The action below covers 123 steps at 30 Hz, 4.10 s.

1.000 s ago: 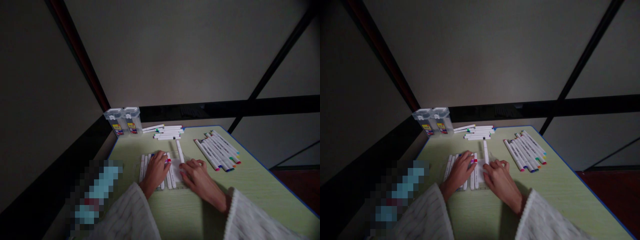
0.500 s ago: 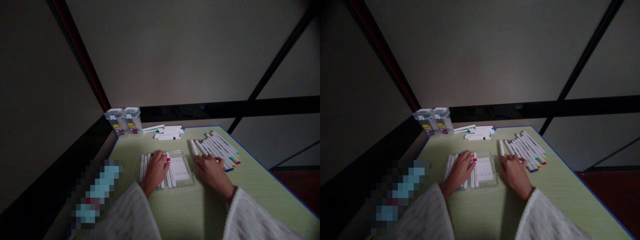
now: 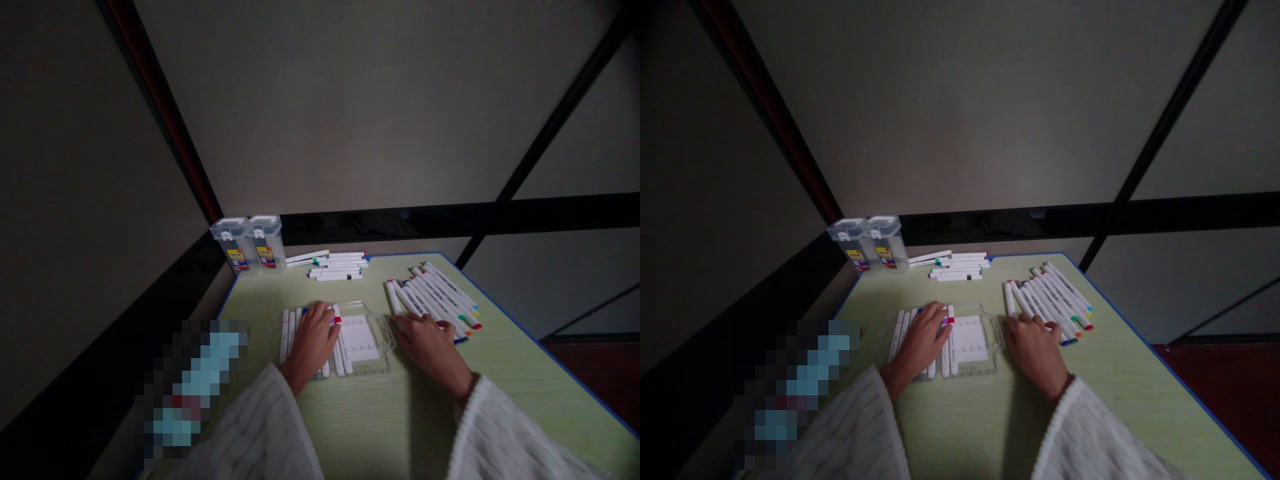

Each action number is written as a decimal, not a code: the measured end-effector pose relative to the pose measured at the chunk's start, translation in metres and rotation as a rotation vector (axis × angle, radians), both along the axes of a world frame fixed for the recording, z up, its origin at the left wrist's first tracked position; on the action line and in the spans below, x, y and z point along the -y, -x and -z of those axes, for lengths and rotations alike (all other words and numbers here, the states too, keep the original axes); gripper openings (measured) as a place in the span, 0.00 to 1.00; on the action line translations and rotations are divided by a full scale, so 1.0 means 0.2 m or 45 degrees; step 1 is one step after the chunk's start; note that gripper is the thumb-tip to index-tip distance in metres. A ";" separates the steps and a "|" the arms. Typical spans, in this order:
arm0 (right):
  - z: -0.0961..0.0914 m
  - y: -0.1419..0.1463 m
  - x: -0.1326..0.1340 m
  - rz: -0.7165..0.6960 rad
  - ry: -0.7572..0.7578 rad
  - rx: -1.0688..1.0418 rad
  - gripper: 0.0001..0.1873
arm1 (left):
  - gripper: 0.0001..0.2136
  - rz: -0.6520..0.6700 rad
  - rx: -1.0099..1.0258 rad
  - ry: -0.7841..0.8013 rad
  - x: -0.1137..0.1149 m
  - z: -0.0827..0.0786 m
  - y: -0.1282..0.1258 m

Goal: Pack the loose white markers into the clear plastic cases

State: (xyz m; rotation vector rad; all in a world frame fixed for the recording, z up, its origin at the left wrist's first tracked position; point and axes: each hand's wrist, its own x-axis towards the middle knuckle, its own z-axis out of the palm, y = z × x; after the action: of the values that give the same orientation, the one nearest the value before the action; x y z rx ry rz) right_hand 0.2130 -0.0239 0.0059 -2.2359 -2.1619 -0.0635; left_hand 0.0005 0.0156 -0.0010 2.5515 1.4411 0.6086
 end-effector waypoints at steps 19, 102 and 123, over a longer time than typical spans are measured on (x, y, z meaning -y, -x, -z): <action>0.03 -0.03 0.01 0.049 -0.018 0.016 0.14 | 0.09 0.008 -0.007 -0.010 0.00 0.01 0.00; 0.07 0.04 -0.02 -0.080 -0.169 -0.103 0.15 | 0.18 -0.168 0.019 -0.004 -0.25 0.08 -0.05; 0.09 0.04 -0.02 -0.164 -0.308 -0.160 0.17 | 0.21 -0.167 0.003 0.054 -0.30 0.07 -0.07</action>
State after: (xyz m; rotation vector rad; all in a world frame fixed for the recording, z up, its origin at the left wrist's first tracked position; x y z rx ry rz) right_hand 0.2041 -0.0202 -0.0127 -1.9152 -2.1007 -0.1667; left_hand 0.0136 0.0760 -0.0149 2.4379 1.6126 0.5930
